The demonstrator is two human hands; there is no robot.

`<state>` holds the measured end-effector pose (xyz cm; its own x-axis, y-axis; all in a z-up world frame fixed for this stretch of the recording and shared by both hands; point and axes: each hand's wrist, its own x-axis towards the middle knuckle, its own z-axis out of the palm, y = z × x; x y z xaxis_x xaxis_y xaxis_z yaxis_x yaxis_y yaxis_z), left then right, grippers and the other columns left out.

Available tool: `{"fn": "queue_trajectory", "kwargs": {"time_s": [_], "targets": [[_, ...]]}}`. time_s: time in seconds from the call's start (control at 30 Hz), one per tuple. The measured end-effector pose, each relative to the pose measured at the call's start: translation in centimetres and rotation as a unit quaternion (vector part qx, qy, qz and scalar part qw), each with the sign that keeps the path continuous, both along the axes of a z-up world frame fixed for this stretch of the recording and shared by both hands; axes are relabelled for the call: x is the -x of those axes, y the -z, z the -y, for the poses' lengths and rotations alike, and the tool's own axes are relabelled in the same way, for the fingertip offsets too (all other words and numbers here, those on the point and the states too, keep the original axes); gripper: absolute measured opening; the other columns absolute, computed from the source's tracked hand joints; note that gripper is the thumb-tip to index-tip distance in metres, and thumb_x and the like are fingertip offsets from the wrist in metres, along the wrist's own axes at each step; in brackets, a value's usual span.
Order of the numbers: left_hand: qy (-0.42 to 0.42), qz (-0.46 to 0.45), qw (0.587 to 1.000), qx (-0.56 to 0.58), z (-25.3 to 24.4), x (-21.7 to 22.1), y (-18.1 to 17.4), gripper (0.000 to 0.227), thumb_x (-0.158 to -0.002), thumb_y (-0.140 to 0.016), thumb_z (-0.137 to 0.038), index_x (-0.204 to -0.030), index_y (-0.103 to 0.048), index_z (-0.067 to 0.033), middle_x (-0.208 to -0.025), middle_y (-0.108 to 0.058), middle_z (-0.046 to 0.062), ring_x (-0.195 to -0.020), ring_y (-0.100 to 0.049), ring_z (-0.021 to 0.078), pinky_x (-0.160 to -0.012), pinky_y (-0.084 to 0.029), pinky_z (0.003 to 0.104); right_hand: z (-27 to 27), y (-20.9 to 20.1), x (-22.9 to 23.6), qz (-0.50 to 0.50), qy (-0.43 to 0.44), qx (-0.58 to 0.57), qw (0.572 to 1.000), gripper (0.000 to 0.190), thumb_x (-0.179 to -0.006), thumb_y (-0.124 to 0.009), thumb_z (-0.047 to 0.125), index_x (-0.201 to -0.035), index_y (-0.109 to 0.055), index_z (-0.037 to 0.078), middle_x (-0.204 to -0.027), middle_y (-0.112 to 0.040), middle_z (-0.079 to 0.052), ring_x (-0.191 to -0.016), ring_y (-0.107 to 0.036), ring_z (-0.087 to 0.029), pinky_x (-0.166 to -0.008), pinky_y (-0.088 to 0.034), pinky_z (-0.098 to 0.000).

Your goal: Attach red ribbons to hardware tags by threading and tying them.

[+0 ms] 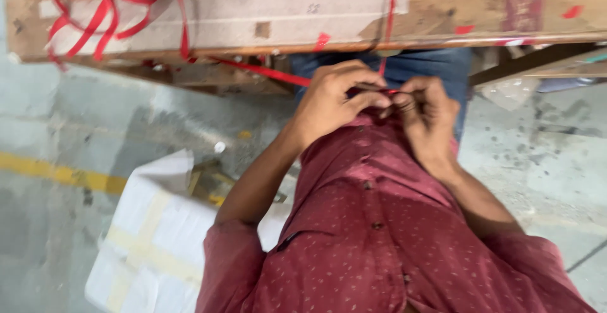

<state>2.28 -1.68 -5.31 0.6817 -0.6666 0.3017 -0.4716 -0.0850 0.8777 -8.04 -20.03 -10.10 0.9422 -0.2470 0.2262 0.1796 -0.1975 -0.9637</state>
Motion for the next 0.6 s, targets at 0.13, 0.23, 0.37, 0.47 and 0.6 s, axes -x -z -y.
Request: {"fn": "queue_trajectory", "kwargs": {"time_s": [0.13, 0.23, 0.37, 0.47, 0.6], "targets": [[0.0, -0.057, 0.998, 0.007, 1.1, -0.2, 0.0, 0.02, -0.087, -0.081, -0.005, -0.105, -0.074, 0.0003, -0.096, -0.074, 0.011, -0.085, -0.076, 0.0195, -0.077, -0.059, 0.03, 0.2, 1.1, -0.4, -0.027, 0.008, -0.113, 0.993, 0.006, -0.106, -0.057, 0.0, -0.11, -0.053, -0.001, -0.086, -0.07, -0.008, -0.072, -0.069, -0.013, -0.064, -0.058, -0.0271], [0.013, -0.028, 1.0, 0.006, 1.2, -0.9, 1.3, 0.018, -0.089, -0.078, -0.003, -0.106, -0.073, 0.0009, -0.099, -0.075, 0.01, -0.089, -0.075, 0.0166, -0.079, -0.06, 0.029, 0.1, 1.2, -0.8, -0.024, 0.012, -0.133, 0.991, 0.004, -0.107, -0.056, 0.001, -0.108, -0.053, -0.001, -0.085, -0.072, -0.008, -0.069, -0.068, -0.012, -0.062, -0.057, -0.0264], [0.049, -0.082, 0.993, 0.063, 1.1, -1.0, 2.2, 0.023, -0.089, -0.081, -0.004, -0.109, -0.071, 0.0022, -0.101, -0.073, 0.01, -0.092, -0.07, 0.0148, -0.081, -0.058, 0.029, -0.1, 0.9, -0.9, -0.013, -0.005, -0.138, 0.99, 0.004, -0.107, -0.056, 0.002, -0.107, -0.052, 0.0, -0.085, -0.072, -0.008, -0.068, -0.068, -0.012, -0.062, -0.057, -0.0259], [0.053, -0.161, 0.982, 0.086, 1.0, -0.9, 2.8, 0.018, -0.095, -0.077, -0.005, -0.111, -0.071, 0.0018, -0.101, -0.073, 0.007, -0.091, -0.071, 0.0119, -0.081, -0.059, 0.027, -0.3, 0.9, -1.1, -0.016, -0.025, -0.14, 0.99, 0.005, -0.107, -0.054, 0.003, -0.107, -0.05, 0.001, -0.084, -0.071, -0.007, -0.068, -0.069, -0.011, -0.061, -0.056, -0.0252], [-0.017, -0.151, 0.987, 0.053, 1.4, -0.9, 3.0, 0.015, -0.09, -0.08, -0.007, -0.1, -0.072, 0.0012, -0.089, -0.076, 0.006, -0.08, -0.073, 0.0103, -0.07, -0.06, 0.025, -0.2, 1.0, -1.3, -0.027, -0.041, -0.132, 0.99, 0.005, -0.108, -0.053, 0.002, -0.107, -0.048, 0.002, -0.083, -0.069, -0.007, -0.067, -0.069, -0.011, -0.06, -0.056, -0.025]]}}
